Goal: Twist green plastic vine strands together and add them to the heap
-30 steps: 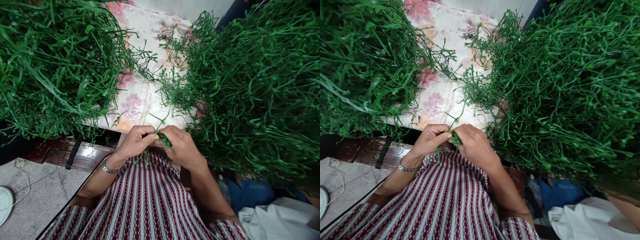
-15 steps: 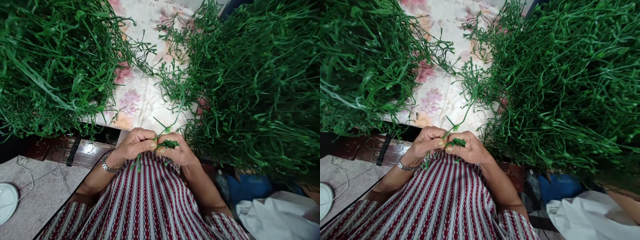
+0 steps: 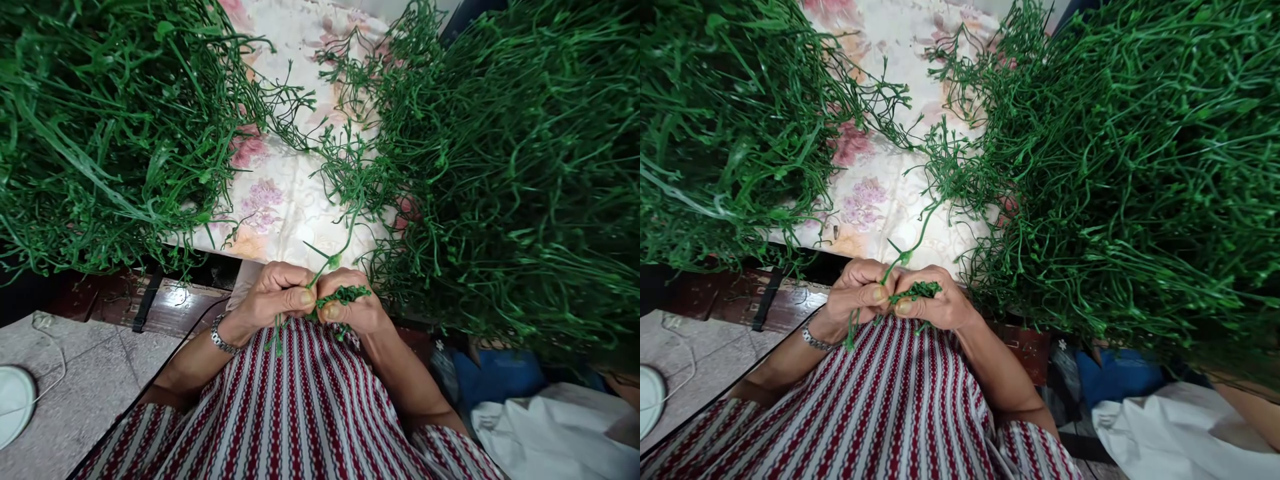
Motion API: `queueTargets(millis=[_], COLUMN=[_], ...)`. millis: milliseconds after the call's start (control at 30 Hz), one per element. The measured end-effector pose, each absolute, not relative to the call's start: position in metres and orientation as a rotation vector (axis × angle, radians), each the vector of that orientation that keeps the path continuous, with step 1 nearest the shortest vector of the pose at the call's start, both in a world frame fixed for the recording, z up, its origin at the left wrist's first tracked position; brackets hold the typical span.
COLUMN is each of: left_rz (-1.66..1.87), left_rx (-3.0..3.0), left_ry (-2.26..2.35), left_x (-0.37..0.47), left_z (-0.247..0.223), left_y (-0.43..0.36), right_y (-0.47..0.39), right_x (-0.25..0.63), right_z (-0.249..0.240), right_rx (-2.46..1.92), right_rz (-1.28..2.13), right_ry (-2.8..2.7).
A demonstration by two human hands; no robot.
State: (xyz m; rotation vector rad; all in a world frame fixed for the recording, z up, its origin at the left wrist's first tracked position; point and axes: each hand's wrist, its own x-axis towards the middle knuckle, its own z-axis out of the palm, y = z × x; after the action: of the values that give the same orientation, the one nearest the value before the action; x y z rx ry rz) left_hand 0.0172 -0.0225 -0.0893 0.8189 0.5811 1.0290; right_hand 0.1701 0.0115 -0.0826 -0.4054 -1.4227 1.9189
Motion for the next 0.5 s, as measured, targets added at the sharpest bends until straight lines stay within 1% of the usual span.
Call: queueTargets(millis=[233,500], left_rz=[0.964,0.952], left_rx=[0.825,0.734], left_ry=[0.685,0.633], left_x=[0.015,0.016], left_z=[-0.086,-0.093], left_y=[-0.025,-0.027], right_y=[0.01,0.011], right_x=[0.169,0.171], right_z=[-0.08,-0.095], right_rx=[-0.445,-0.472], right_rz=[1.984,2.063], right_ry=[-1.458,-1.505])
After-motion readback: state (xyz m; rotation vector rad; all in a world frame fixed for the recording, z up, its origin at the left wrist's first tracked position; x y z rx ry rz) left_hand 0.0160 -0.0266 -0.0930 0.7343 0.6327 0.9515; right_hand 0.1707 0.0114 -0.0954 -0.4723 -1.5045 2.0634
